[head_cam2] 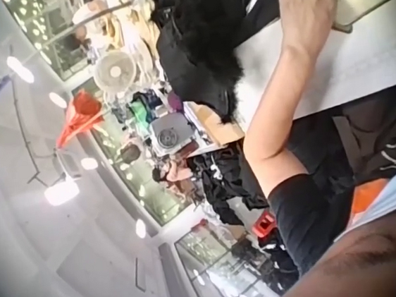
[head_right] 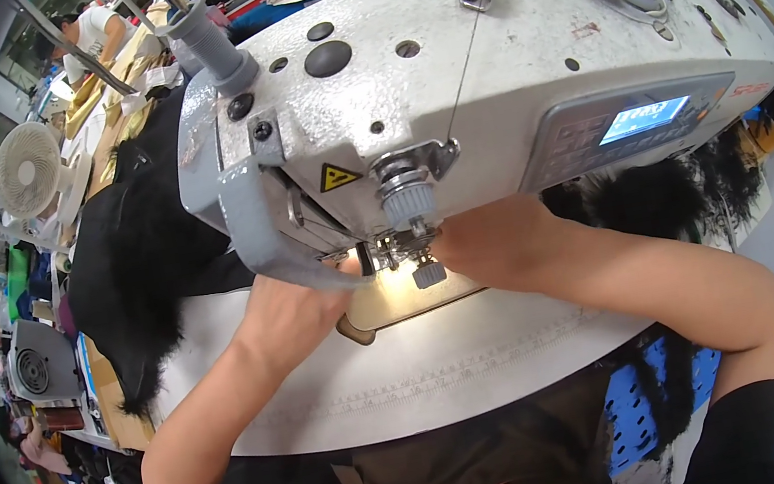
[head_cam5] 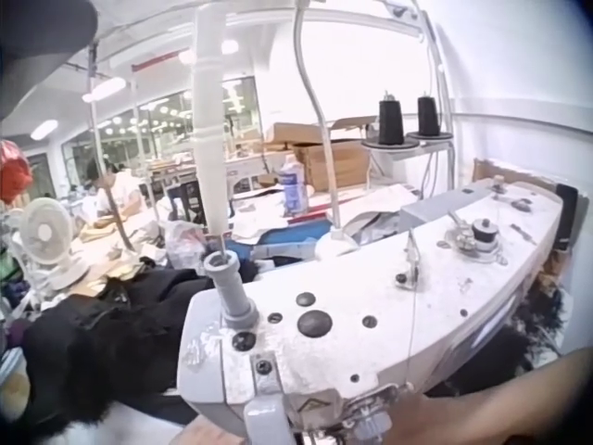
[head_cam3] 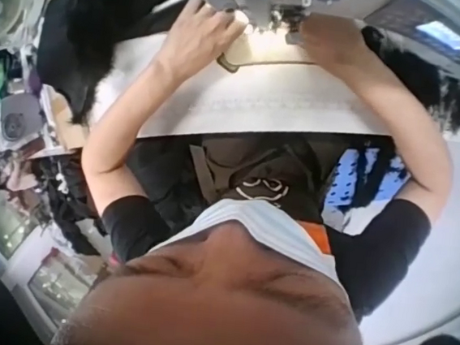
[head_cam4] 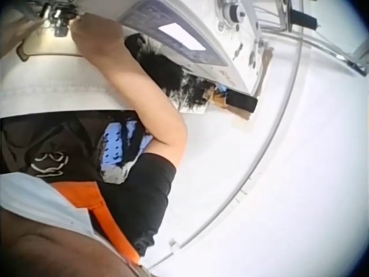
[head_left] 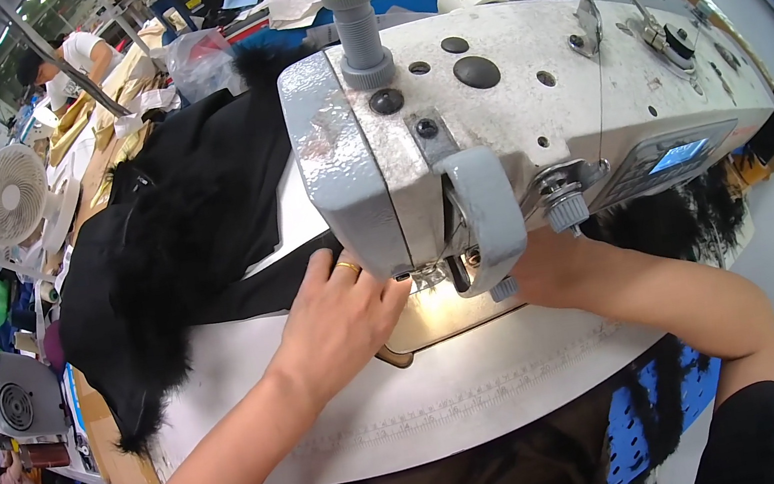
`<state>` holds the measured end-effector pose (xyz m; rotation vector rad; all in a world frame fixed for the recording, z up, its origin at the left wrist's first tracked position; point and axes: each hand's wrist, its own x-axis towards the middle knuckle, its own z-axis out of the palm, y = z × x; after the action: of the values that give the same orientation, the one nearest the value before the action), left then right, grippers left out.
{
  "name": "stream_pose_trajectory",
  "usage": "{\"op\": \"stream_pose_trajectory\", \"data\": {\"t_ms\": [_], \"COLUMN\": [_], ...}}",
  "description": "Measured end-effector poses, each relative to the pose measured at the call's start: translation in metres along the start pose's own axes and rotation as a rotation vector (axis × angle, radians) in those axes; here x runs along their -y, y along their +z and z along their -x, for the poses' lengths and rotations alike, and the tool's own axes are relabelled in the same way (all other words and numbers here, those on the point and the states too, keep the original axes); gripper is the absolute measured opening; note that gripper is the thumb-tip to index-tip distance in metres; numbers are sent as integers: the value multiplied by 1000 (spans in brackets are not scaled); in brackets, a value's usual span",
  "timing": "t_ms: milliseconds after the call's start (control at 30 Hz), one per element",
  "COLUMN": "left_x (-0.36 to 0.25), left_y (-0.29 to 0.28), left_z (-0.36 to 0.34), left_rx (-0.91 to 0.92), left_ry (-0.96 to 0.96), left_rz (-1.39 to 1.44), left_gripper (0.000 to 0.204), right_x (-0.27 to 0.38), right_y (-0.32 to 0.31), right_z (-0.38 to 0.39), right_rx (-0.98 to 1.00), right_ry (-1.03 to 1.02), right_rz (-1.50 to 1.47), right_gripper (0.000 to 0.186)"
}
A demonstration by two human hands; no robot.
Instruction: Sewing a black fur trim onto a piece of black clothing using an industrial sewing machine.
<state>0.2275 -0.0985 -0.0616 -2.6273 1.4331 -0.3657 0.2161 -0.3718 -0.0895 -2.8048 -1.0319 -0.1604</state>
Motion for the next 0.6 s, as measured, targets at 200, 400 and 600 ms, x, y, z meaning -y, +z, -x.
{"op": "stream_pose_trajectory", "data": {"t_ms": [200, 400, 600], "left_x": [-24, -14, 14], "left_y": [-10, -24, -21], "left_z": [-2, -6, 1], "left_rx": [-17, 32, 6], "left_ry": [77, 45, -14], "left_rz": [52, 225, 209], "left_gripper": [13, 14, 19], "right_x": [15, 12, 16], "right_y": [-20, -19, -24], "right_z": [1, 2, 5], "right_rx": [-134, -123, -227], "right_ry": [-137, -231, -352], "right_rz": [-176, -135, 88], "right_gripper": [8, 11, 8]}}
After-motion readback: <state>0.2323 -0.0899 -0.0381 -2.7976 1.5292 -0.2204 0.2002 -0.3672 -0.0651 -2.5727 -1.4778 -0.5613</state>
